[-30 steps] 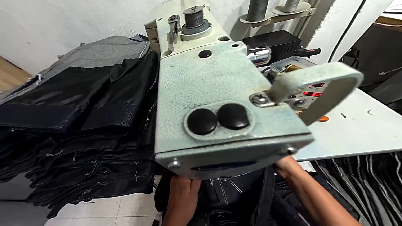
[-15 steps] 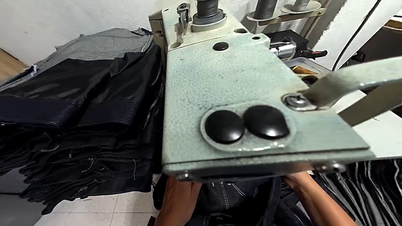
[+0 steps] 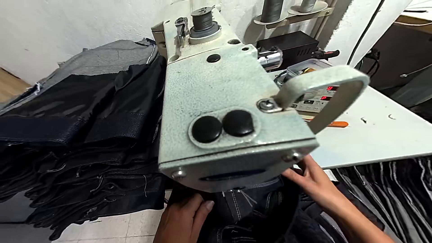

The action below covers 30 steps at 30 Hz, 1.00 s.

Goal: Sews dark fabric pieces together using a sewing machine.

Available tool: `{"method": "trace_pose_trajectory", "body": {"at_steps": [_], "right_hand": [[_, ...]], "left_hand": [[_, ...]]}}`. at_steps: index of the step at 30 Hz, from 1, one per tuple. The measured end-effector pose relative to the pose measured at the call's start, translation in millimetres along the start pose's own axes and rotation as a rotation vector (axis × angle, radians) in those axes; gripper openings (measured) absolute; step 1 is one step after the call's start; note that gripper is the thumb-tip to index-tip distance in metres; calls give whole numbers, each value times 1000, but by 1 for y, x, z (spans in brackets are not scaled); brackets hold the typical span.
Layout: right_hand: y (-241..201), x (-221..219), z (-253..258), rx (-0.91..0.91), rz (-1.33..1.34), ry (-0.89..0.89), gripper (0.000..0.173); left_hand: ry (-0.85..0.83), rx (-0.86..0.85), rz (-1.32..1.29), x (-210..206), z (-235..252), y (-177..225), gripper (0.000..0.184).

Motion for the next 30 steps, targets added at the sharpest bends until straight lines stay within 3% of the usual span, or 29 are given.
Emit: {"method": "trace_pose_trajectory", "body": {"at_steps": [3, 8, 12, 14, 16, 20, 22, 25, 28, 30], "right_hand": [[11, -1, -25, -25, -63, 13, 87], [37, -20, -55, -314, 245, 13, 63], [53, -37, -52, -445, 474, 108, 29], [55, -45, -47, -547, 586, 136, 30], [51, -47, -38, -591, 663, 147, 35], [28, -19, -7, -389, 625, 170, 28], [3, -7, 3, -196, 512, 42, 26], [-25, -26, 9, -21, 346, -174, 15], [-53, -56, 10, 10, 301, -269, 3], [-67, -62, 18, 52, 241, -276, 10]], "left_hand": [[-34, -17, 14, -3, -5, 7, 46], [-30, -6, 127, -9, -3, 19, 46], [63, 25, 322, -25, 9, 24, 67], [192, -37, 392, -35, 17, 25, 80], [218, -42, 309, -40, 23, 21, 82], [167, -8, -158, -43, 17, -5, 54], [188, 82, -347, -37, -2, -23, 41], [363, 241, -583, -8, -35, -73, 22], [466, 146, -666, 14, -54, -128, 15], [503, 76, -636, 14, -55, -144, 20]]}}
Point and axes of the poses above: each hand's wrist, its own z-axis towards the middle knuckle, its own x-axis out of the back of the hand, y = z × x, the point moved 6 cm from there along z, towards the middle knuckle, and after that the axes turned 9 degrees about -z, right-handed, at the moved point
